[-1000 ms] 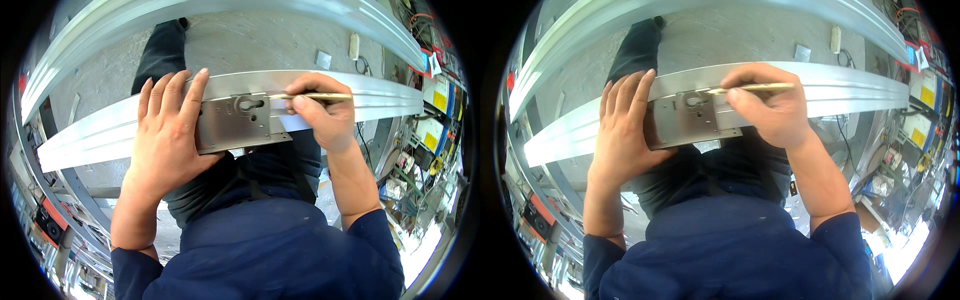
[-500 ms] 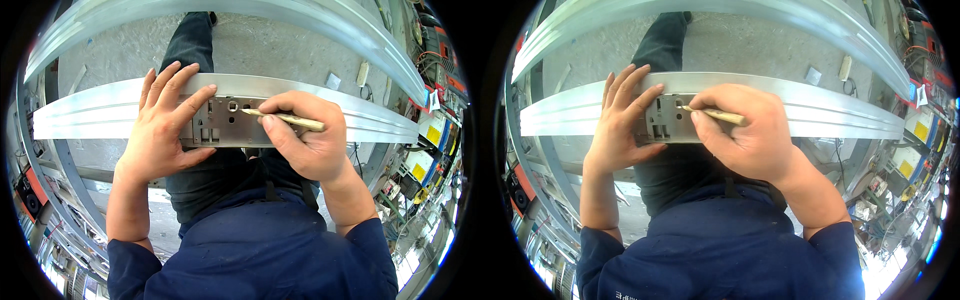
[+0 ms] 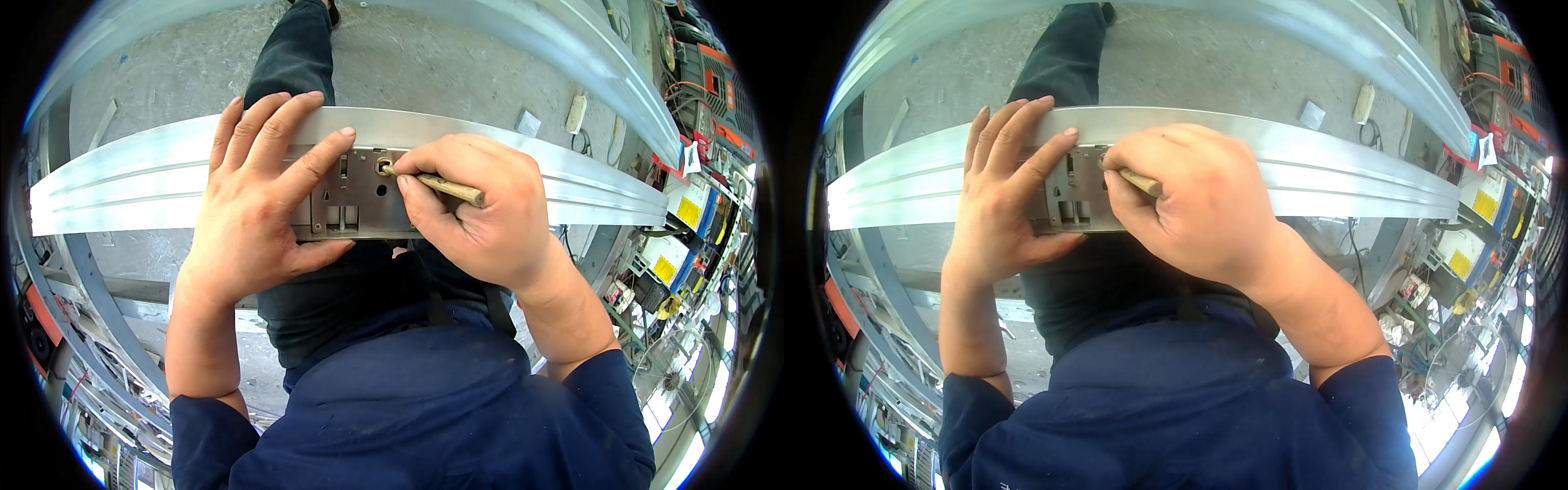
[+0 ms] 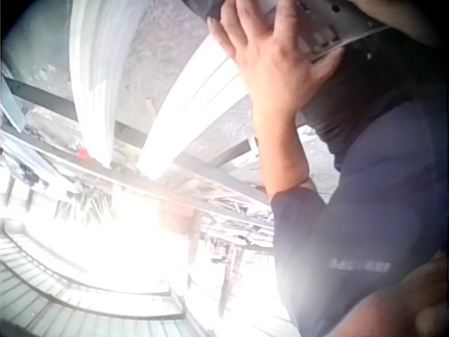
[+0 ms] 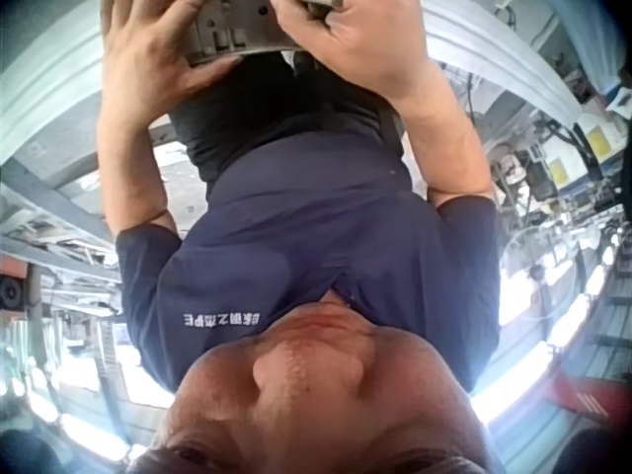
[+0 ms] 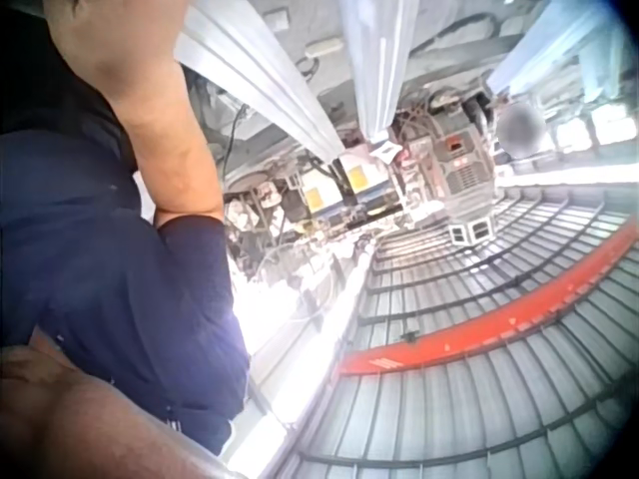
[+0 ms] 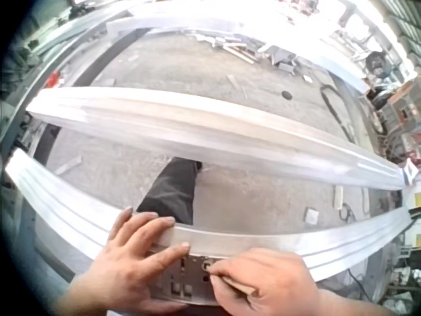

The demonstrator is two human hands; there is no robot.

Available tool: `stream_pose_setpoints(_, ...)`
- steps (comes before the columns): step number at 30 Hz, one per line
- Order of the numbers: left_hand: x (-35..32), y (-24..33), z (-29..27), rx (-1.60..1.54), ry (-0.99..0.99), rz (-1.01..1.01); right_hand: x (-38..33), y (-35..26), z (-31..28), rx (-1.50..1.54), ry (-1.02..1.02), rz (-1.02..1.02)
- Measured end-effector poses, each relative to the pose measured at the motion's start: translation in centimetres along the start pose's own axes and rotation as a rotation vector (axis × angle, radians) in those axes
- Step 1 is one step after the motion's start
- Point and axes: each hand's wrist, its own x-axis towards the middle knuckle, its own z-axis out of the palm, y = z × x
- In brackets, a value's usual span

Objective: The person measures and marks long white metal profiles using a tape measure and pencil, then uses a corded power drill to create holes at the marked locations. The person handles the profiles by hand, repositions them, and drills multiple holes sequentially.

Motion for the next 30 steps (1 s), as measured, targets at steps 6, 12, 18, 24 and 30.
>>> stream_pose_setpoints(6, -0.02, -0.05, 0.12, 0.007, 0.004, 0.006, 0.57, -0.10, 0.10, 0.013, -0.013, 0.035)
stream_pose_setpoints(12, -0.06, -0.10, 0.18, 0.022, 0.001, 0.006, 0.19, 0.07, 0.17, -0.035, 0.010, -0.009)
stream_pose_setpoints(18, -0.05, -0.12, 0.17, 0.025, 0.004, 0.005, -0.12, -0.15, 0.20, 0.004, 0.052, 0.000)
stream_pose_setpoints(24, -0.15, -0.20, 0.31, 0.027, 0.012, 0.007, 0.46, 0.05, 0.08, -0.021, -0.023, -0.030)
stream_pose_setpoints(30, -0.10, -0.25, 0.09, 0.000, 0.009, 0.012, 0.26, -0.05, -0.26, -0.130, -0.068, -0.126)
